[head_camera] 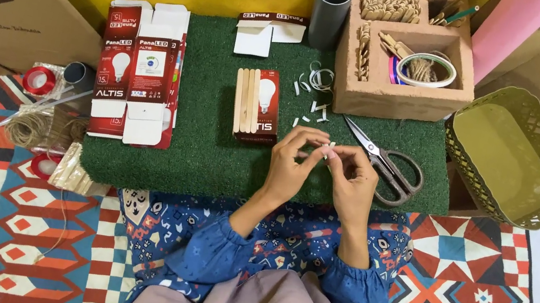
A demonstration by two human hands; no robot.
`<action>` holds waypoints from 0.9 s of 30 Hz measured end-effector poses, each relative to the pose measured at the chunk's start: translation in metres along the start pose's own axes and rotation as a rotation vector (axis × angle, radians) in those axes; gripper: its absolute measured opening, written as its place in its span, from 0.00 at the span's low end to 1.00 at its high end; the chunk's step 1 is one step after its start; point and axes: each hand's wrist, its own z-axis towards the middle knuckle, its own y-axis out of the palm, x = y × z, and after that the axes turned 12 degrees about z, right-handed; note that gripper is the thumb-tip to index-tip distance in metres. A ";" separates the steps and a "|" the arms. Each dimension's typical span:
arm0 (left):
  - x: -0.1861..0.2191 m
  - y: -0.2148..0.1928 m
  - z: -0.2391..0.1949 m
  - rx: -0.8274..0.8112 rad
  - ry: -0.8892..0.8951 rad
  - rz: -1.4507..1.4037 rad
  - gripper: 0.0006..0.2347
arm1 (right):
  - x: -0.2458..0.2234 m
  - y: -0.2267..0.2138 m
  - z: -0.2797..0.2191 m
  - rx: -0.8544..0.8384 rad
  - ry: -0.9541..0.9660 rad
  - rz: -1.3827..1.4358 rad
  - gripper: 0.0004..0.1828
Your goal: The person sits on a rug and repeatedly wraps small pieces of white tape around individual wooden craft sticks, then places them into a red and white box. The person uses scissors to cut tape and handles the sticks one at a time.
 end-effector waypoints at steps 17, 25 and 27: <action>0.006 0.021 -0.006 0.052 -0.160 -0.216 0.03 | -0.017 -0.002 -0.006 0.027 -0.020 -0.101 0.08; -0.016 0.015 -0.005 0.004 -0.233 -0.282 0.05 | -0.036 -0.044 -0.002 -0.034 -0.079 -0.261 0.04; -0.009 0.009 -0.006 -0.020 -0.236 -0.272 0.06 | -0.029 -0.070 0.002 -0.154 -0.033 -0.613 0.09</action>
